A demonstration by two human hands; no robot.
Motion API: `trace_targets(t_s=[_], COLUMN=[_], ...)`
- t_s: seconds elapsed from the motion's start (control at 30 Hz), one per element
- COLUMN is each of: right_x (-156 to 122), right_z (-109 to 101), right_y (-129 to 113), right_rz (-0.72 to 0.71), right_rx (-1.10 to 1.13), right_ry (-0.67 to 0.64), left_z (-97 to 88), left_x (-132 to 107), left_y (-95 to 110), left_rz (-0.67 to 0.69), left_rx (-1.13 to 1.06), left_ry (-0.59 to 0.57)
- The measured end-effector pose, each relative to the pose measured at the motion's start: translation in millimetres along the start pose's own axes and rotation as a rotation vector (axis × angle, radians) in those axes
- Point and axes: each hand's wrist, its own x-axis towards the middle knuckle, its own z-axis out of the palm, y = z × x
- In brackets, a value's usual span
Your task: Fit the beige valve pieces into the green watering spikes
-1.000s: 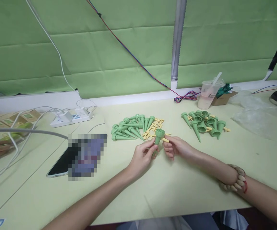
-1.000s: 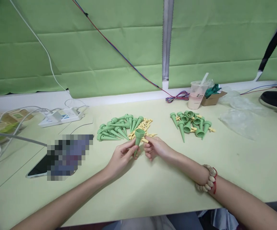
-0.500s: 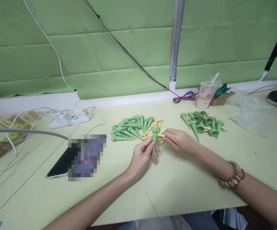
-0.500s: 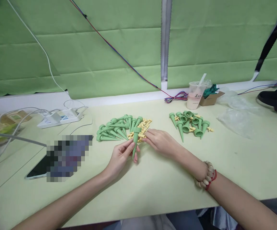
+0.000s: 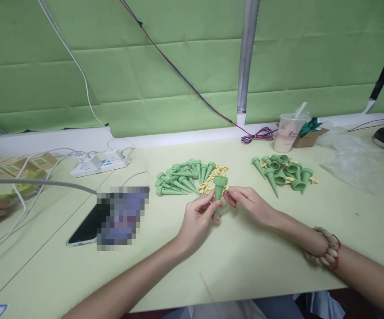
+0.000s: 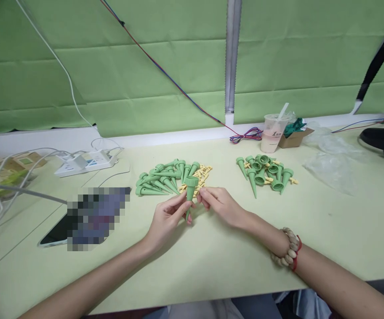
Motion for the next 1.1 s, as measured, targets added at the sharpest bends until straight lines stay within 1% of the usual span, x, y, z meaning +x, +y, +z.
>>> trace_targets(t_s=[0.1, 0.13, 0.17, 0.2, 0.23, 0.27, 0.33, 0.43, 0.53, 0.63, 0.77, 0.87, 1.0, 1.1], right_x=[3.2, 4.2, 4.9, 5.1, 4.7, 3.9, 1.5, -1.3, -0.5, 1.5, 1.9, 1.4, 0.8, -0.7], right_z=[6.6, 7.9, 8.7, 9.0, 8.9, 8.3, 6.4, 2.3, -1.6, -3.8, -3.5, -2.9, -3.3, -1.3], right_y=[-1.0, -1.5, -2.0, -2.3, -2.4, -2.0, -0.1, 4.6, 8.1, 8.0, 7.1, 8.5, 9.6, 7.6], right_rz=[0.203, 0.258, 0.295, 0.309, 0.296, 0.257, 0.131, -0.074, -0.29, -0.485, -0.588, -0.625, -0.63, -0.589], right_rx=[0.447, 0.539, 0.581, 0.569, 0.505, 0.388, 0.047, -0.433, -0.737, -0.956, -1.077, -1.083, -1.03, -0.905], right_ry=[-0.096, -0.121, -0.136, -0.144, -0.136, -0.11, -0.017, 0.121, 0.223, 0.301, 0.328, 0.327, 0.313, 0.277], left_z=[-2.2, -2.7, -2.9, -2.8, -2.4, -1.8, -0.2, 1.7, 3.1, 4.4, 5.7, 5.9, 5.0, 4.1], left_x=[2.0, 2.5, 2.8, 3.1, 3.2, 3.4, 3.7, 3.8, 1.9, -1.7, -5.5, -6.4, -7.1, -8.1], left_y=[0.6, 0.6, 0.3, -0.3, -1.0, -1.9, -3.0, -1.9, 1.4, 3.2, 3.4, 3.6, 2.3, -0.6], left_rz=[0.061, 0.077, 0.083, 0.079, 0.064, 0.042, -0.002, -0.04, -0.05, -0.036, -0.026, -0.042, -0.007, 0.061], left_rx=[0.061, 0.078, 0.086, 0.081, 0.063, 0.033, -0.032, -0.08, -0.072, -0.04, 0.014, 0.027, 0.072, 0.154], left_ry=[0.053, 0.065, 0.069, 0.063, 0.047, 0.028, 0.002, 0.02, 0.025, 0.008, 0.029, -0.011, -0.049, -0.044])
